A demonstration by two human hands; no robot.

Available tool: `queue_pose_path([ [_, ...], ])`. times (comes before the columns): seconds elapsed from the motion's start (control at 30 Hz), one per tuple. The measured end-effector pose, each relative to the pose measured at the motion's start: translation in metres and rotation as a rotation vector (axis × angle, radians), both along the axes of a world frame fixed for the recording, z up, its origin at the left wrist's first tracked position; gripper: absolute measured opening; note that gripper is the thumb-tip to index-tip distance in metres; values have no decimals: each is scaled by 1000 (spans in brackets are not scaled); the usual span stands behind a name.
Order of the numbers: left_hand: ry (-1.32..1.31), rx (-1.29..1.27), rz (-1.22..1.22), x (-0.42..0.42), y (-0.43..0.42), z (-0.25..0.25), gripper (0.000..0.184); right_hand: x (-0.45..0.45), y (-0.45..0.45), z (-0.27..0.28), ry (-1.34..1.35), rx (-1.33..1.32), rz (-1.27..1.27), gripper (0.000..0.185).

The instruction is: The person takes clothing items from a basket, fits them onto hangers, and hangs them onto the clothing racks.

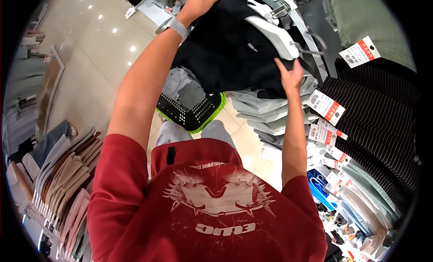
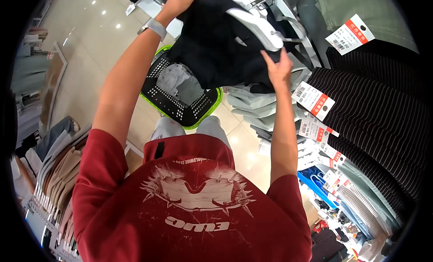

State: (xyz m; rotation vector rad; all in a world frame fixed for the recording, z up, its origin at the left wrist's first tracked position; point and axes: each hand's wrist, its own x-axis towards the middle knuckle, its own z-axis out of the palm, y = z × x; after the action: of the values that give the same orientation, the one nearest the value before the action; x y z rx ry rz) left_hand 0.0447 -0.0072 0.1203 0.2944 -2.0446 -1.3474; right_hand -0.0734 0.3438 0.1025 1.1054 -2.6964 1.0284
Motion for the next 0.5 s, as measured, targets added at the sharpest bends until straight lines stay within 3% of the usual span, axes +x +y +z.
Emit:
queue_pose_path([
  [0.07,35,83,-13,-7,10,-29,29,-3,-9,-15,-176,-44,57,46],
  [0.13,-192,-26,235,0,7,-101,33,-9,-16,-32,-258,-102,111,44],
  [0.33,-424,-47,586,11,9,-150,37,-20,-42,-61,-236,-54,157,46],
  [0.37,-558,87,553,11,11,-158,35,-28,-43,-74,-262,-26,148,45],
  [0.5,-608,312,389,19,29,-231,30,-37,-47,-88,-253,22,117,43],
])
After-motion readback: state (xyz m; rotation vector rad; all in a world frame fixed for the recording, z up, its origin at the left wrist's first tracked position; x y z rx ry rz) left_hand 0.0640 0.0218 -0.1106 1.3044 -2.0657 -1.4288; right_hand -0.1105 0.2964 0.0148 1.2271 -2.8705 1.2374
